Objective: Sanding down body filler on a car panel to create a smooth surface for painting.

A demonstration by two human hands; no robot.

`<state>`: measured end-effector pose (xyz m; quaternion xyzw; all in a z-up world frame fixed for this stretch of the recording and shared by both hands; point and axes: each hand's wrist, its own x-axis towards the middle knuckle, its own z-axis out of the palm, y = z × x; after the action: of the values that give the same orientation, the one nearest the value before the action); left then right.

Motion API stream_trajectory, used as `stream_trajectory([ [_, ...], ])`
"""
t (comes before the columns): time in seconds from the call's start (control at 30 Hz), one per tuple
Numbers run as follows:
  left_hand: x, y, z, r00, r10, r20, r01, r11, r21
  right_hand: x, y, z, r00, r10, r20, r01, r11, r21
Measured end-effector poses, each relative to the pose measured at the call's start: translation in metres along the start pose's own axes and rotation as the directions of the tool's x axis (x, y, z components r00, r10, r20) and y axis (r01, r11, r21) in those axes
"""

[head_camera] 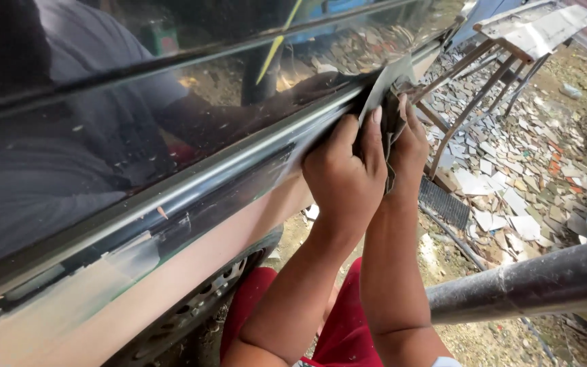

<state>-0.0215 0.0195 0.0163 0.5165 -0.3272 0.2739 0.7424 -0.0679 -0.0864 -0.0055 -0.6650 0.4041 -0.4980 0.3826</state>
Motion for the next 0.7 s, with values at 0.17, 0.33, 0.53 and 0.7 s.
stream_trajectory([
  [0.17, -0.010, 0.002, -0.022, 0.992, 0.064, 0.108, -0.077, 0.989, 0.123, -0.004, -0.025, 0.011, 0.971, 0.239, 0.021, -0.221, 0.854, 0.471],
  [0.33, -0.005, 0.010, -0.058, 0.966, 0.111, 0.235, -0.150, 0.977, 0.153, -0.004, -0.022, 0.008, 0.984, 0.137, 0.115, -0.179, 0.778, 0.602],
  [0.53, 0.003, 0.007, -0.046, 0.923, 0.091, 0.374, -0.161, 0.974, 0.161, 0.017, -0.010, -0.016, 0.977, 0.082, 0.196, -0.155, 0.907, 0.391],
  [0.7, -0.008, 0.000, -0.017, 0.951, -0.003, 0.310, -0.050, 0.985, 0.164, 0.016, -0.003, -0.019, 0.960, -0.012, 0.279, -0.111, 0.901, 0.420],
])
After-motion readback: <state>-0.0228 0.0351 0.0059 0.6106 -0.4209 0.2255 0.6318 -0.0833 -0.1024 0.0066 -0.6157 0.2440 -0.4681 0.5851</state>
